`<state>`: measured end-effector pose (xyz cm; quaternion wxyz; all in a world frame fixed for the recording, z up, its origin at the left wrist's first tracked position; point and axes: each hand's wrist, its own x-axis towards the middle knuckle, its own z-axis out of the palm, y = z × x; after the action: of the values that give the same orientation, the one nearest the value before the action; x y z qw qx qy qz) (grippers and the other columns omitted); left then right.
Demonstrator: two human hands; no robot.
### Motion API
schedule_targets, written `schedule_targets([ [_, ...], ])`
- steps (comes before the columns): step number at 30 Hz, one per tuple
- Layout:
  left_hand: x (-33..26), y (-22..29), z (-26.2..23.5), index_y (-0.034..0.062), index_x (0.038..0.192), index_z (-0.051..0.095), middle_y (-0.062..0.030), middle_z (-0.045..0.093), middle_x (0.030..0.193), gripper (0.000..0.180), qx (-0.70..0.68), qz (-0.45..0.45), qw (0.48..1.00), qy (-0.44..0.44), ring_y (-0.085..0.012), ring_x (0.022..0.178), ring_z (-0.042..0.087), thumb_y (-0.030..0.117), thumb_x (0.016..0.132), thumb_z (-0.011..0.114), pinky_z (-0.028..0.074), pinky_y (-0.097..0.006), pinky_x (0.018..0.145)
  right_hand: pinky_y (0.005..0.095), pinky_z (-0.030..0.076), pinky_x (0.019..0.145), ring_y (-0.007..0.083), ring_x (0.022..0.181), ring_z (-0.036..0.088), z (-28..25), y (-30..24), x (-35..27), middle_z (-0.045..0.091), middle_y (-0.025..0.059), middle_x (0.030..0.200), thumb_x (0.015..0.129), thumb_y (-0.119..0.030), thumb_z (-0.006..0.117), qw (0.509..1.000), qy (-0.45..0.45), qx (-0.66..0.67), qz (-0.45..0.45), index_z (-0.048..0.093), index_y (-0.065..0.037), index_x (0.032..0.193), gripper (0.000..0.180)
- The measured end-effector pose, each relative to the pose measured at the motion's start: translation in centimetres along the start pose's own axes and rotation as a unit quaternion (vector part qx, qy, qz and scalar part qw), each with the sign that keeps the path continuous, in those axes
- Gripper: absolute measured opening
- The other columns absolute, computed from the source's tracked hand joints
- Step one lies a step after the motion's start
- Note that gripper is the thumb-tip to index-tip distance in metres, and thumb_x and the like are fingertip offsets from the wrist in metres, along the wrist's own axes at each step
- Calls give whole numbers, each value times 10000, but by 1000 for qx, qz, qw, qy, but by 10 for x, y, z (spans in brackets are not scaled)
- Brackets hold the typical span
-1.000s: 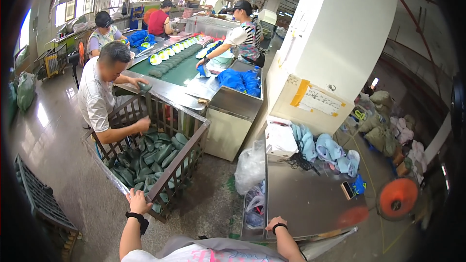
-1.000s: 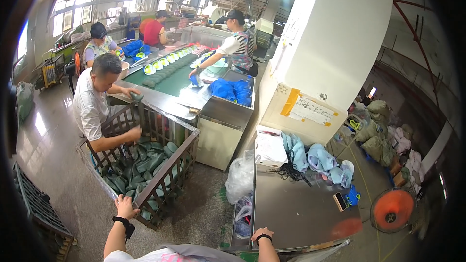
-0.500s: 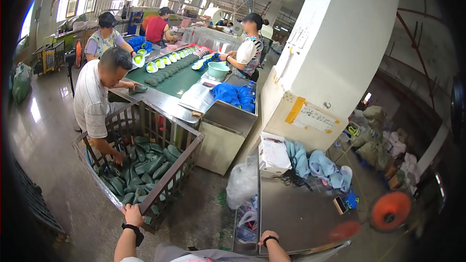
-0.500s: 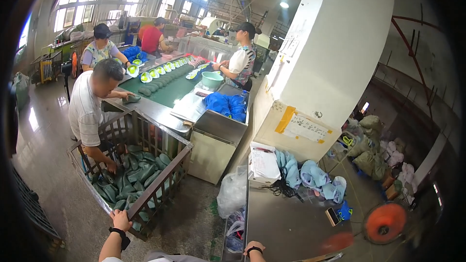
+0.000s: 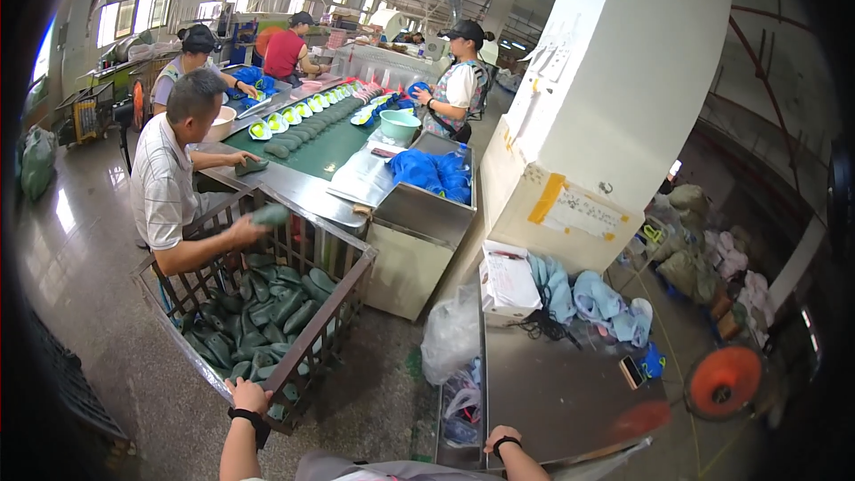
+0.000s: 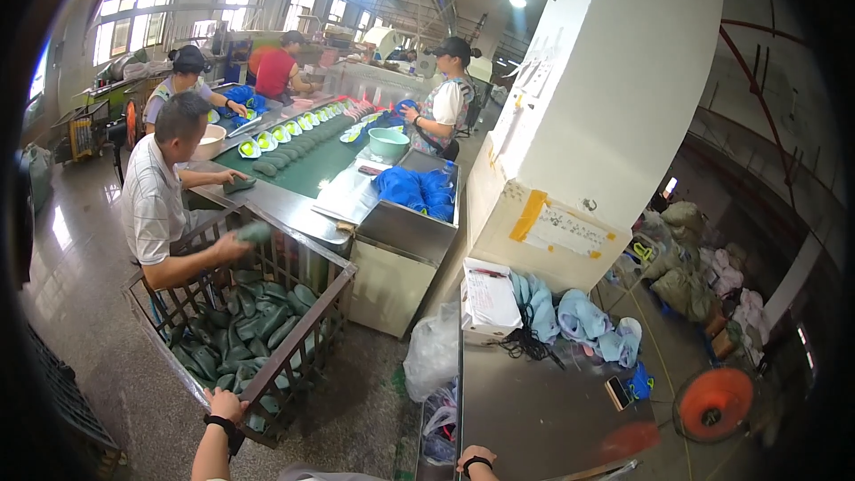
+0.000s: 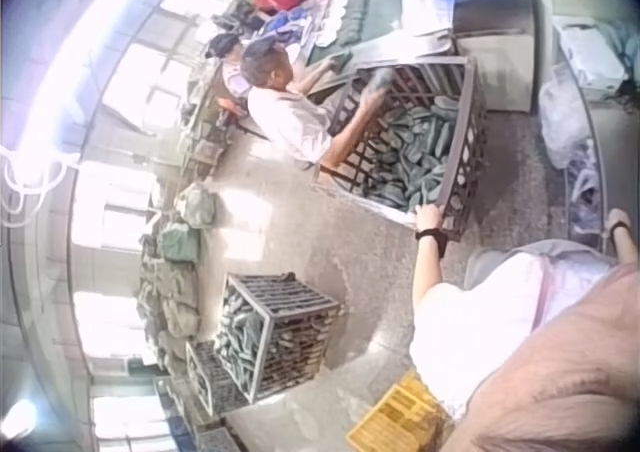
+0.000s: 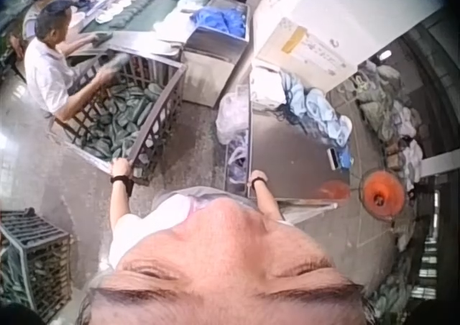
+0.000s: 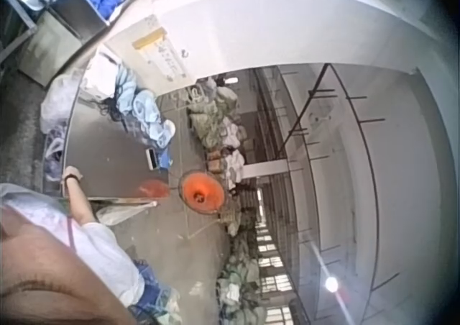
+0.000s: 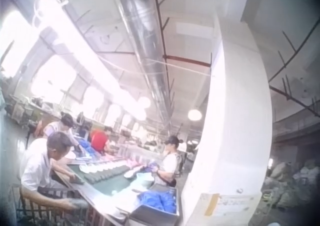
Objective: The recorder extracts blue and yellow shoe uppers from a large sack, arranges them into circular bundles on a work table, and moves them to another station.
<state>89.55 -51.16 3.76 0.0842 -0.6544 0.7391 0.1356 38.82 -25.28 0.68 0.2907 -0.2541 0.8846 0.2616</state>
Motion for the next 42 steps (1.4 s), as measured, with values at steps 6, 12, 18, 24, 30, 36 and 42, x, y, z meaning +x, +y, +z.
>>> schedule_targets([
  [6,6,6,-23,36,935,665,-122,613,976,541,44,6,998,-47,-304,1102,436,531,786,505,130,-565,1007,445,336,972,253,1066,538,-11,-10,-24,594,106,1100,637,-291,721,1000,21,16,4,664,-106,959,375],
  [12,2,29,-1,39,1015,619,-173,439,1226,528,-51,28,988,145,-333,1189,322,453,687,640,168,-542,990,425,382,940,247,1068,537,6,11,11,600,69,1094,596,-353,776,999,17,37,-36,655,-212,986,432],
  [18,-19,130,42,159,681,639,-36,608,785,111,-176,361,906,130,-256,825,551,178,611,555,371,-448,682,427,367,953,247,1053,542,9,2,-3,597,122,1079,624,-369,745,999,45,8,-21,647,-202,1020,440],
  [24,-99,215,95,183,1007,583,-59,590,938,343,-64,521,821,-223,-266,993,512,445,876,403,258,-544,853,333,524,540,218,652,641,-18,40,-31,608,196,864,673,-233,689,895,30,440,-72,162,-105,1379,890],
  [30,-90,261,101,136,1080,543,-120,499,1135,434,6,652,696,-301,-313,1138,398,488,852,432,317,-486,880,248,416,414,151,497,530,-53,196,-48,550,89,828,775,78,423,487,481,722,97,-84,-179,1393,839],
  [36,-96,328,106,58,1159,452,-177,315,1314,544,-65,756,643,-103,-329,1247,267,358,739,620,322,-490,921,293,469,460,164,560,537,65,223,-101,521,88,798,759,69,450,563,410,717,17,121,-103,1381,724],
  [42,-160,414,93,-5,1259,362,-187,212,1388,695,-77,816,571,-44,-321,1313,158,315,710,641,296,-482,961,421,478,723,274,858,588,309,180,-92,549,153,1108,733,-179,575,972,166,161,31,492,-51,1163,456],
])
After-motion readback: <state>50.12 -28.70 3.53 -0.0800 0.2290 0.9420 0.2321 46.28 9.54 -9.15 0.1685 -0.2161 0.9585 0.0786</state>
